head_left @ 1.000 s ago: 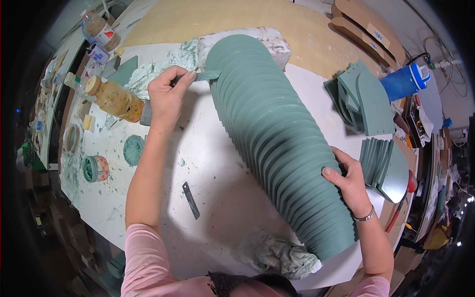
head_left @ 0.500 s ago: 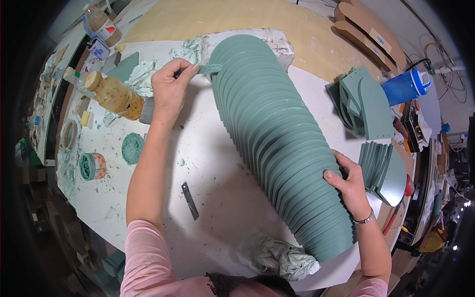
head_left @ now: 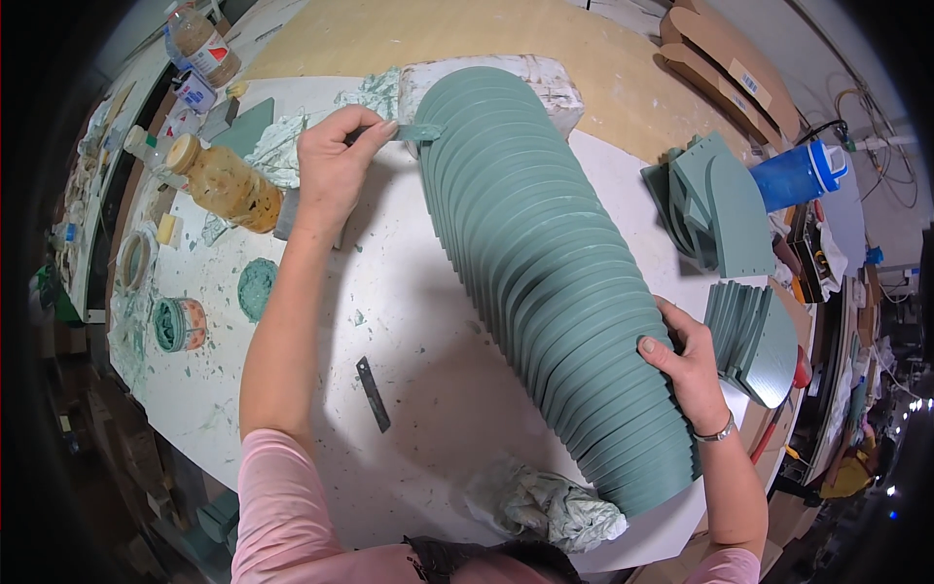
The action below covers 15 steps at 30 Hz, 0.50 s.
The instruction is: The person removes excess material from the edges of a stack of green foam sheets and wipes the surfaces with a cloth.
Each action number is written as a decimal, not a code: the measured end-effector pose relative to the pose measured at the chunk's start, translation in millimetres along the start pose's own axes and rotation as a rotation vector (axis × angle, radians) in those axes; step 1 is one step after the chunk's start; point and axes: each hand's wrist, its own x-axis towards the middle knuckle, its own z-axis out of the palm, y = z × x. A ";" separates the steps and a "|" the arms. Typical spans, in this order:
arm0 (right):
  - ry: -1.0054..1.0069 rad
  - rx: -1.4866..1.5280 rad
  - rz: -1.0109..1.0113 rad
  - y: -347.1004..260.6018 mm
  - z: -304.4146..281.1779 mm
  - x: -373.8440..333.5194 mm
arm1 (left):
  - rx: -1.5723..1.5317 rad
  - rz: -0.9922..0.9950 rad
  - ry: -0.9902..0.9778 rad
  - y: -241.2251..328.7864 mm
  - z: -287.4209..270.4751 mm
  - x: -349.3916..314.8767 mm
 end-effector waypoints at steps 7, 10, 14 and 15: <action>-0.002 -0.011 -0.001 0.2 0.0 0.2 | 0.068 0.020 -0.094 -2.1 -3.9 16.4; 0.000 -0.004 -0.009 1.3 0.0 0.1 | 0.029 0.011 -0.152 -0.2 -1.6 20.6; 0.003 -0.009 -0.004 0.9 0.7 0.0 | -0.049 -0.009 -0.150 -13.0 -2.1 23.6; 0.002 -0.005 -0.004 0.4 1.1 0.0 | -0.050 -0.009 -0.150 -14.6 -1.0 22.7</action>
